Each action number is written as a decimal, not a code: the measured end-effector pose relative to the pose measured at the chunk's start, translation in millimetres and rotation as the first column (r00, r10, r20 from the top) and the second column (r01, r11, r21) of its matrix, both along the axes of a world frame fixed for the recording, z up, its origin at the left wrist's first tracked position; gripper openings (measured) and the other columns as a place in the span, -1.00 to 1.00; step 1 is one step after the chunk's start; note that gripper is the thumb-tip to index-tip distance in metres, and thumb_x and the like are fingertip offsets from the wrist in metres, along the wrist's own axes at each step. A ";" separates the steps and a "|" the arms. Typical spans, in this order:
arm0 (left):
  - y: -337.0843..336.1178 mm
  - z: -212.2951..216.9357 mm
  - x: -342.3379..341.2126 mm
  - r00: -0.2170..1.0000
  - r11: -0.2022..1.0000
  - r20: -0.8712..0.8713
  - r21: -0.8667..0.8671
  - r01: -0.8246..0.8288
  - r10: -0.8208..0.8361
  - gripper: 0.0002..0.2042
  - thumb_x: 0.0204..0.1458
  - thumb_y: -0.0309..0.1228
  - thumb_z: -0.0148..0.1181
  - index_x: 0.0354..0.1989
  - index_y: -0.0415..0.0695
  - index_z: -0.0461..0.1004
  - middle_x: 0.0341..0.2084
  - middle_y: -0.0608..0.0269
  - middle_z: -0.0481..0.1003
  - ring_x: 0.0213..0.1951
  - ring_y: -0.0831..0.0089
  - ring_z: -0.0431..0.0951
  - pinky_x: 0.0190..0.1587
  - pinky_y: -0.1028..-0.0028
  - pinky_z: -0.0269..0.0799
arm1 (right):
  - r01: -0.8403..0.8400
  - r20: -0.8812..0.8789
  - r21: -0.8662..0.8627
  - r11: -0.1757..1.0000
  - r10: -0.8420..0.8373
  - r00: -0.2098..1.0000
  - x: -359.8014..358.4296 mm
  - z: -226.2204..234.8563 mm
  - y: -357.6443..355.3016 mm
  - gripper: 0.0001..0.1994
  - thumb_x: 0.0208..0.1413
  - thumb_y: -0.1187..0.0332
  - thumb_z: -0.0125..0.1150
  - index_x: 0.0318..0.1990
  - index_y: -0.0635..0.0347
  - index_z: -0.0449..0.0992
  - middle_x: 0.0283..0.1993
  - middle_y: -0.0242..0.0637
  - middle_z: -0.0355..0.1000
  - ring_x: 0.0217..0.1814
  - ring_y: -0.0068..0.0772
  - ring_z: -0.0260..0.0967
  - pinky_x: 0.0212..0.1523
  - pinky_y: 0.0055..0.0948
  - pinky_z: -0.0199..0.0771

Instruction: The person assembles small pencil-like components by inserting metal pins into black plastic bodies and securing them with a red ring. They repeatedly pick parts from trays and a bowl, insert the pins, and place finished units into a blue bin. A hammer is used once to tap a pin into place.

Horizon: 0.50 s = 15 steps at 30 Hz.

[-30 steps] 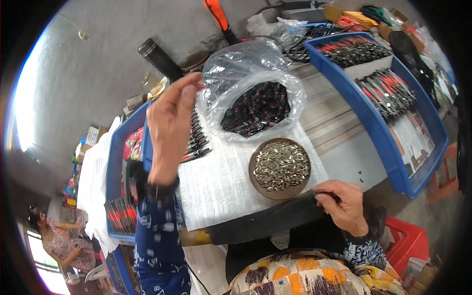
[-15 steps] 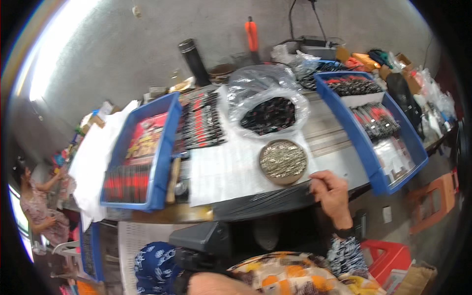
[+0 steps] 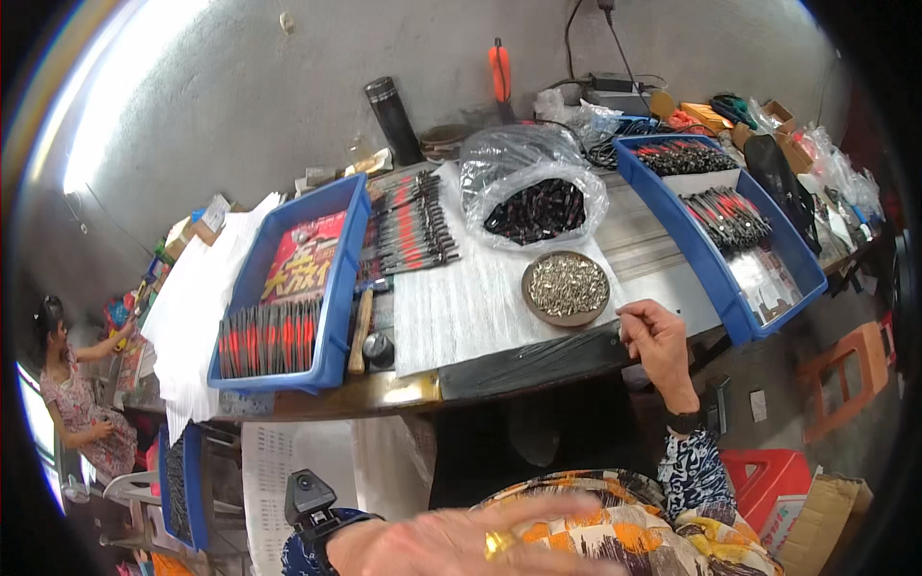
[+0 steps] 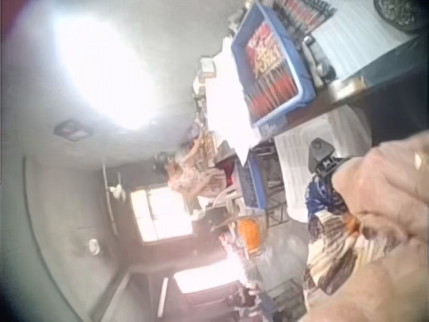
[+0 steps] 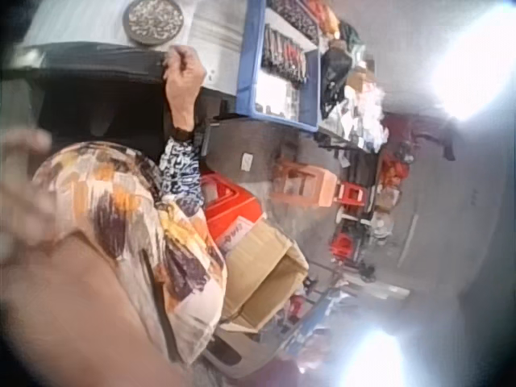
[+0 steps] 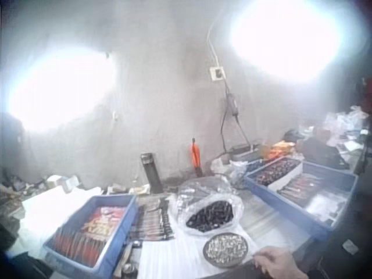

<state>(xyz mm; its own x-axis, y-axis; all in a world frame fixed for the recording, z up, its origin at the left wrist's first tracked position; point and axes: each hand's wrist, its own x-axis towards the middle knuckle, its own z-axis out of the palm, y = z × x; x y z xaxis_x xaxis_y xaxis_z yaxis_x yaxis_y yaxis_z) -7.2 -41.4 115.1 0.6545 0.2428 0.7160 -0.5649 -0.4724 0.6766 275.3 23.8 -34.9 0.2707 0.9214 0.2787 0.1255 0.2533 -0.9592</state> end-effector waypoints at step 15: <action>57.6 -289.9 -65.1 -0.067 0.451 -0.571 0.709 -0.542 0.818 -0.44 0.13 -0.10 0.12 0.31 0.06 0.25 0.32 -0.05 0.09 0.31 -0.30 0.03 0.22 -0.23 0.11 | 0.017 0.119 0.063 0.998 -0.024 0.993 -11.5 14.3 -20.6 -0.89 0.23 0.46 0.15 -0.20 0.32 0.55 -0.52 -0.44 0.39 -0.61 -0.78 0.19 -0.59 -0.73 0.15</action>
